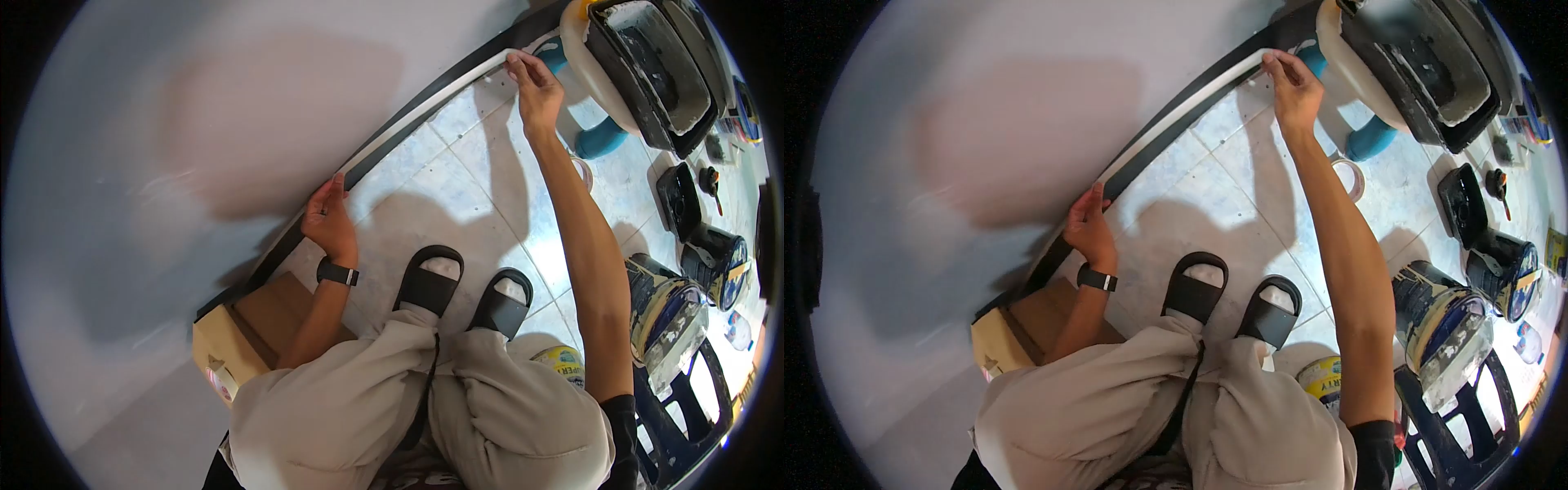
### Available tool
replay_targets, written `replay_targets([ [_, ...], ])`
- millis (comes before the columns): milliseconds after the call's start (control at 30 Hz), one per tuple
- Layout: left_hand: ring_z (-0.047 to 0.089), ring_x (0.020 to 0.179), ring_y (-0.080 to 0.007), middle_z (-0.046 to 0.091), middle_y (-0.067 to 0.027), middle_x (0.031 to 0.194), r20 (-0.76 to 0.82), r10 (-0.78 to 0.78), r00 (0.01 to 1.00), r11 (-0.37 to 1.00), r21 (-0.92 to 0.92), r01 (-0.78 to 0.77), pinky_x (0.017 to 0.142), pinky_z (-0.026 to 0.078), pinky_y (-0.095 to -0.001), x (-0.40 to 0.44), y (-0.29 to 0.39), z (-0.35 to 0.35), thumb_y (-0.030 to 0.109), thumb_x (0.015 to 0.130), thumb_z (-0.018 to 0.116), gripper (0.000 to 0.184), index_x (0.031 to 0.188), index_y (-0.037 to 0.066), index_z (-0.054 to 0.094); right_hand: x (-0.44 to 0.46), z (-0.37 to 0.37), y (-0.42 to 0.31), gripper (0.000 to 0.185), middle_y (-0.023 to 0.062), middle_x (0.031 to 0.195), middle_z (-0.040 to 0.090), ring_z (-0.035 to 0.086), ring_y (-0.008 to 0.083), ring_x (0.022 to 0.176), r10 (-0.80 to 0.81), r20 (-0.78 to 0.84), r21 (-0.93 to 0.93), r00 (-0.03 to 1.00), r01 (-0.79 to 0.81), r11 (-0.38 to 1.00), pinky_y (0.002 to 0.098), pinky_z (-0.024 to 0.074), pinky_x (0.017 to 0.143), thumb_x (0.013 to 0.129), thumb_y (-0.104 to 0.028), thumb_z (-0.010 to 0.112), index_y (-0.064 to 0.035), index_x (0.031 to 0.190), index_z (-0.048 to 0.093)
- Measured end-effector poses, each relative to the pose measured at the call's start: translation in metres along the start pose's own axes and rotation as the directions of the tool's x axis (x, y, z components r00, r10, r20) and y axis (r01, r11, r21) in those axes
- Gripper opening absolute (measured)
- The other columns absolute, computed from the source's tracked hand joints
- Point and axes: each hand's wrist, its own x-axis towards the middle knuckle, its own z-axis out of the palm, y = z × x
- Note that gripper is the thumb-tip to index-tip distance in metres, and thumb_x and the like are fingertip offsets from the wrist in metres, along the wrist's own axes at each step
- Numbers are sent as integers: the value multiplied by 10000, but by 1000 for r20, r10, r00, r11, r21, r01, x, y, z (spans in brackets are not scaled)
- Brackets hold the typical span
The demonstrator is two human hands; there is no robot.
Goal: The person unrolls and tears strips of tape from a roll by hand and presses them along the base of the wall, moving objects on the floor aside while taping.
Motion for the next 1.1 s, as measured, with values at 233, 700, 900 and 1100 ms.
replay_targets([
  [233, 640, 688, -131, 721, -90, 863, -47, 2, 999, 999, 51, 0, 664, 545, -264, 1, 2, 5, 150, 859, 809, 230, 920, -48, 708, 8, 12, -1, 290, 97, 1038, 725, 700, 180, 960, -8, 18, 36, 1000, 7, 999, 294, 539, 913, 938, -190, 726, 44, 1106, 691],
  [700, 641, 739, -145, 721, -98, 930, -56, 13, 998, 999, 41, -11, 682, 527, -267, -2, 0, 6, 154, 861, 809, 227, 946, -33, 711, 17, 22, 3, 256, 87, 1016, 731, 701, 166, 938, -11, 23, 26, 1000, 10, 1000, 273, 528, 874, 944, -163, 711, 39, 1099, 686],
  [900, 634, 725, -132, 717, -86, 894, -42, 92, 995, 994, 61, -90, 671, 519, -259, 2, -10, 2, 153, 857, 813, 222, 939, -27, 710, 15, 21, 10, 251, 82, 1011, 735, 701, 162, 939, -29, 19, 39, 999, 29, 999, 271, 523, 867, 944, -169, 714, 32, 1093, 691],
  [1100, 632, 715, -128, 716, -79, 881, -48, 62, 997, 998, 35, -60, 663, 516, -253, 2, -9, 3, 152, 862, 808, 210, 929, -21, 709, 15, 21, 12, 242, 80, 1014, 737, 699, 154, 946, -25, 16, 57, 1000, 24, 998, 270, 518, 877, 948, -171, 710, 26, 1088, 696],
])
